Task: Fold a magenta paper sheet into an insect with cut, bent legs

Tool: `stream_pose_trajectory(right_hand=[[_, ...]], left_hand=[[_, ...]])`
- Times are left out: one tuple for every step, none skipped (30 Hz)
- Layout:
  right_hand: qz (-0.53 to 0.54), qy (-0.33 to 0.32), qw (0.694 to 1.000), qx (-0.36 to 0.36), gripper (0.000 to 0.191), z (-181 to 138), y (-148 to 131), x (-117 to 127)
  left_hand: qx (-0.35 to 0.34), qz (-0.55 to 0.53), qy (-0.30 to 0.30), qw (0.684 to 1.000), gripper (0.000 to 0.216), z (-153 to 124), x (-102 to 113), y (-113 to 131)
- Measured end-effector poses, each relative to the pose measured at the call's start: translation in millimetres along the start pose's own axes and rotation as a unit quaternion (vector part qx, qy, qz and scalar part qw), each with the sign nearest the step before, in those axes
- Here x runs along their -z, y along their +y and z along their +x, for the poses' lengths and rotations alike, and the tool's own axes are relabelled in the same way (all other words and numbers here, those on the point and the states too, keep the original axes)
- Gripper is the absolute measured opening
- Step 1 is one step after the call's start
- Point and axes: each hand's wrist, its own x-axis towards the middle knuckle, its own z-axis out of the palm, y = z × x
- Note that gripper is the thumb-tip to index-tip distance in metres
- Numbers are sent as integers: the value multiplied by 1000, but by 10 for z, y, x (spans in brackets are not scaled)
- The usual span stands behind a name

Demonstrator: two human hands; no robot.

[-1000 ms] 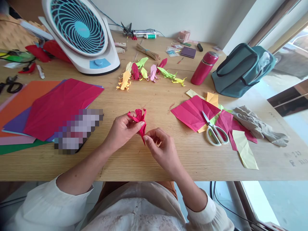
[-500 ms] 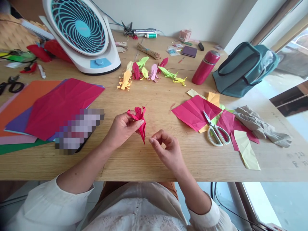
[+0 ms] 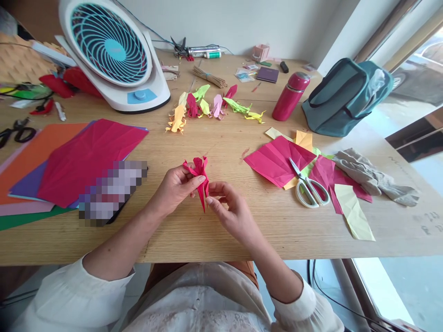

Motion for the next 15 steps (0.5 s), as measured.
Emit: stream_pose_trajectory(right_hand=[[22,-4,1000,-7,32,23,-16,-26],[41,0,999,-16,32,42,-26,-47],[57,7,998,-25,33,57,-29,-64],[71,15,997,-34,34,69,-27,-77],[83,23,995,-42,35,78,-21,-87],[93,27,994,-50,37,85,-13,-93],[102,33,993,-56,37,90,-5,-98],[107,39,992,-60,38,95,3,-101],[108,46,991,-62,38,98,10,-104],[107,54,991,-60,38,101,17,-106],[103,63,991,-57,38,104,25,-108],[98,71,991,-52,38,107,35,-109],[92,80,991,-48,38,109,46,-110],[86,88,991,-44,38,112,59,-110],[79,93,992,-41,38,114,71,-110]], left_hand=[[-2,8,-5,1000,23,-6,-4,3],[-5,17,-7,1000,22,-12,-7,10],[-8,25,-7,1000,21,-18,-11,22],[-10,33,-9,999,20,-24,-16,36],[-11,38,-11,999,20,-28,-21,52],[-11,42,-14,999,19,-32,-27,68],[-10,43,-19,999,19,-35,-32,81],[-7,43,-24,999,20,-36,-38,90],[-4,41,-30,999,20,-37,-43,95],[0,37,-35,999,21,-38,-46,93],[6,32,-39,999,22,-37,-48,87],[13,27,-43,999,22,-37,-48,76],[21,23,-47,998,24,-36,-46,61],[27,20,-51,998,25,-34,-43,44],[33,19,-56,998,26,-33,-37,27]])
